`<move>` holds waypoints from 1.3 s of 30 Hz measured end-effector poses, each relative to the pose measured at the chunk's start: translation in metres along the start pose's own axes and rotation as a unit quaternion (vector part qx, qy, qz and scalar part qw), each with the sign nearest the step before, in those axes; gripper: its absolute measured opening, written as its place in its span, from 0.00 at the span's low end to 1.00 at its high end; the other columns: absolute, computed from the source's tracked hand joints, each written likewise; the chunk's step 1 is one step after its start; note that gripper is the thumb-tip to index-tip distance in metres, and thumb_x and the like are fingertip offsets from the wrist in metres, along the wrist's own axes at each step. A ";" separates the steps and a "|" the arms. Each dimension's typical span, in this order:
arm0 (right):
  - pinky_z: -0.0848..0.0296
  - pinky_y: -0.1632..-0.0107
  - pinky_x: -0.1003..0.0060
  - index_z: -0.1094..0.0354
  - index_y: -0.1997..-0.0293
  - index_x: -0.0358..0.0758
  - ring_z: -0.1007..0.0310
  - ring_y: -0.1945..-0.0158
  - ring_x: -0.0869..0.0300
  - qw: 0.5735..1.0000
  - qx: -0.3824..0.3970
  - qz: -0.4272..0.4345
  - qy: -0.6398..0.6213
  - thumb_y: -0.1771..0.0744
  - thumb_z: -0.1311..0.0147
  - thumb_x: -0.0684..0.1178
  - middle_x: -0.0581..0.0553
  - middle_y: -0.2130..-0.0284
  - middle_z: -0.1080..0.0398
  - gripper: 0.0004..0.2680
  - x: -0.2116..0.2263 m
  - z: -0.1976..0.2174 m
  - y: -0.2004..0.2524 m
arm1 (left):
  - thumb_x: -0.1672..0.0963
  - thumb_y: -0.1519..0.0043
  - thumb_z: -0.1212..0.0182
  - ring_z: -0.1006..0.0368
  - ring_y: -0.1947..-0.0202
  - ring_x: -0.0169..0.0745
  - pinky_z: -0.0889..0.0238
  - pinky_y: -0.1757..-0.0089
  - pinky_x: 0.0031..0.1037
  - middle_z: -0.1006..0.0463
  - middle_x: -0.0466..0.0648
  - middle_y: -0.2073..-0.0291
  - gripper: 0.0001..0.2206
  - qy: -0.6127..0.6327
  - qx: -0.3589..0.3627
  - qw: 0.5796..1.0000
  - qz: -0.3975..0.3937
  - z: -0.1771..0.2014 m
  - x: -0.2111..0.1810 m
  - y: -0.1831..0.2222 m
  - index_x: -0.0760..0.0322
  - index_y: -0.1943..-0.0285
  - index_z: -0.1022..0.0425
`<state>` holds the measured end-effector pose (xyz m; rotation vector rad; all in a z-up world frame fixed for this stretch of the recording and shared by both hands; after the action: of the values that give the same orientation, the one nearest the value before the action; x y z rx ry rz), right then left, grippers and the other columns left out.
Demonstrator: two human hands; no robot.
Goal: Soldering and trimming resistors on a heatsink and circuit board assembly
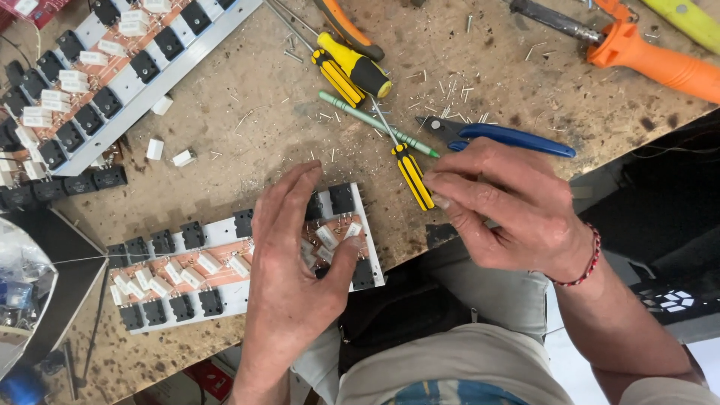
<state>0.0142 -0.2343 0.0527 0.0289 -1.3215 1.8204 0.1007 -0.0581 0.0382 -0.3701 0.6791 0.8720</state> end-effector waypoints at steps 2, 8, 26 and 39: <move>0.22 0.61 0.51 0.30 0.56 0.21 0.26 0.66 0.41 1.000 0.012 -0.008 0.012 0.31 0.50 0.35 0.23 0.62 0.28 0.05 0.003 -0.002 -0.003 | 0.59 0.46 0.35 0.40 0.31 0.58 0.52 0.33 0.46 0.33 0.60 0.34 0.31 -0.020 -0.006 1.000 -0.020 -0.001 0.000 0.000 0.69 0.30 0.37; 0.24 0.62 0.54 0.31 0.56 0.19 0.27 0.66 0.42 1.000 0.022 -0.008 0.002 0.31 0.51 0.32 0.23 0.62 0.29 0.04 0.003 -0.006 -0.007 | 0.59 0.46 0.35 0.37 0.32 0.59 0.48 0.35 0.49 0.32 0.59 0.34 0.30 -0.055 -0.005 0.995 -0.079 0.000 -0.011 -0.002 0.72 0.32 0.37; 0.28 0.65 0.57 0.31 0.52 0.26 0.28 0.67 0.44 0.999 0.025 -0.019 -0.007 0.31 0.53 0.33 0.29 0.59 0.30 0.06 -0.002 -0.020 0.006 | 0.60 0.46 0.37 0.35 0.34 0.61 0.44 0.36 0.46 0.32 0.58 0.33 0.32 -0.067 -0.004 0.993 -0.100 -0.003 -0.017 -0.004 0.72 0.30 0.38; 0.26 0.67 0.55 0.30 0.59 0.23 0.28 0.71 0.45 0.999 -0.025 0.004 0.023 0.32 0.52 0.32 0.26 0.65 0.28 0.04 0.009 0.009 0.007 | 0.64 0.41 0.38 0.34 0.34 0.63 0.40 0.35 0.48 0.33 0.62 0.34 0.27 -0.028 -0.008 0.989 -0.148 -0.002 -0.022 0.005 0.75 0.30 0.38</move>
<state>0.0003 -0.2364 0.0554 -0.0452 -1.3354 1.7832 0.0862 -0.0688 0.0514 -0.4454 0.5485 0.6041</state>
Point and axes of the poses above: each hand's wrist, its own y-axis away from the middle knuckle, its own z-axis out of the back of the hand, x = y × z, the point moved 8 cm from there along -y, towards the middle knuckle
